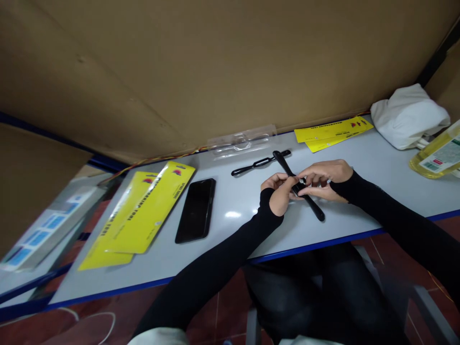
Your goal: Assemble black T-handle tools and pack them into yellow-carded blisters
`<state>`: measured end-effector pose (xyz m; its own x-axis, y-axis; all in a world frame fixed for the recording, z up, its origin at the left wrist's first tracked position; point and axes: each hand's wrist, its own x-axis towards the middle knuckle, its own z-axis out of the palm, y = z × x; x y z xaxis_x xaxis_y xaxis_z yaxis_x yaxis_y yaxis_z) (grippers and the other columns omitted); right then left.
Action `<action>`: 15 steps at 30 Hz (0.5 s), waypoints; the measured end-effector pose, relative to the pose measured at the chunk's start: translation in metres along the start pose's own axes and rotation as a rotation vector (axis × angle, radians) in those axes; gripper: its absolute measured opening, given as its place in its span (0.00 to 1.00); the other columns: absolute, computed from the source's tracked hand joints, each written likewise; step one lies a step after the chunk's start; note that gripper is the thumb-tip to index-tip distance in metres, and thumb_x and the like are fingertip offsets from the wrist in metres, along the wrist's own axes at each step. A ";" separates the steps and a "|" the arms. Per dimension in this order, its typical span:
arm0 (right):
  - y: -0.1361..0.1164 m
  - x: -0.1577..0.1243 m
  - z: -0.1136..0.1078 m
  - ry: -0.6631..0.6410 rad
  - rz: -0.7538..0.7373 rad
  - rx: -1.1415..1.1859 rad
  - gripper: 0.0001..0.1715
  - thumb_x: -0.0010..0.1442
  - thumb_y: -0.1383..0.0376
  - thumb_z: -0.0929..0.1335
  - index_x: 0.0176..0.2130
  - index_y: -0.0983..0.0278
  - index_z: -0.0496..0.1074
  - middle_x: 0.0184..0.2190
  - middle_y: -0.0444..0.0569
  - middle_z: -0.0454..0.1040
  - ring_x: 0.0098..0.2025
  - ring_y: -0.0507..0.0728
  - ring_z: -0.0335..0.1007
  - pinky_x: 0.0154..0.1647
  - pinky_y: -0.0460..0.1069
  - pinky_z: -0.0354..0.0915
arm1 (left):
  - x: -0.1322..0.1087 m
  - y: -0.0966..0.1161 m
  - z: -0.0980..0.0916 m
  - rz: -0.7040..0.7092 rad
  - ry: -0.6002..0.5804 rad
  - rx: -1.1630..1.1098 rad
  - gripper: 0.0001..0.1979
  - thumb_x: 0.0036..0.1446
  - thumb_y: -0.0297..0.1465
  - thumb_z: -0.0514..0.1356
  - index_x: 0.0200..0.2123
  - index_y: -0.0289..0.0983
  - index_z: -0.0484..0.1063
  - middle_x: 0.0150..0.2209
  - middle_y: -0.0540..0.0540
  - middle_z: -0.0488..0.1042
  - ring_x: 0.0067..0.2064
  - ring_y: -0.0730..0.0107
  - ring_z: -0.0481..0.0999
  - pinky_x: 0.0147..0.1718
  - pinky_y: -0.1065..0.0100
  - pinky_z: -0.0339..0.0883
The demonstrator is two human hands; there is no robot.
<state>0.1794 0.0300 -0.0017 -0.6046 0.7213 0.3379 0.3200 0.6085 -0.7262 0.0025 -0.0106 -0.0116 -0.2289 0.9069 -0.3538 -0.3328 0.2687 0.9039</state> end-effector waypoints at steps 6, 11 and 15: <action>-0.009 -0.004 -0.006 -0.060 -0.009 0.071 0.15 0.68 0.63 0.69 0.48 0.64 0.83 0.36 0.51 0.82 0.30 0.51 0.74 0.25 0.44 0.67 | 0.001 -0.001 -0.002 0.008 -0.029 -0.037 0.13 0.37 0.28 0.70 0.26 0.35 0.69 0.23 0.50 0.75 0.22 0.69 0.77 0.19 0.68 0.76; -0.008 -0.002 -0.002 -0.014 0.064 0.110 0.10 0.64 0.64 0.71 0.44 0.64 0.81 0.29 0.47 0.80 0.25 0.50 0.71 0.21 0.43 0.62 | 0.002 -0.002 -0.001 0.008 -0.020 -0.046 0.14 0.37 0.29 0.71 0.26 0.36 0.68 0.23 0.51 0.74 0.22 0.69 0.77 0.18 0.68 0.76; -0.009 0.001 -0.004 -0.030 0.169 0.186 0.09 0.61 0.61 0.75 0.40 0.64 0.78 0.28 0.46 0.80 0.24 0.51 0.75 0.19 0.42 0.62 | 0.000 -0.003 0.000 0.012 -0.019 -0.048 0.15 0.36 0.29 0.71 0.26 0.35 0.69 0.23 0.51 0.74 0.21 0.67 0.77 0.16 0.69 0.74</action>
<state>0.1783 0.0267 0.0076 -0.5762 0.7957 0.1866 0.2801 0.4068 -0.8695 0.0038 -0.0107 -0.0143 -0.2163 0.9161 -0.3376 -0.3737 0.2418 0.8955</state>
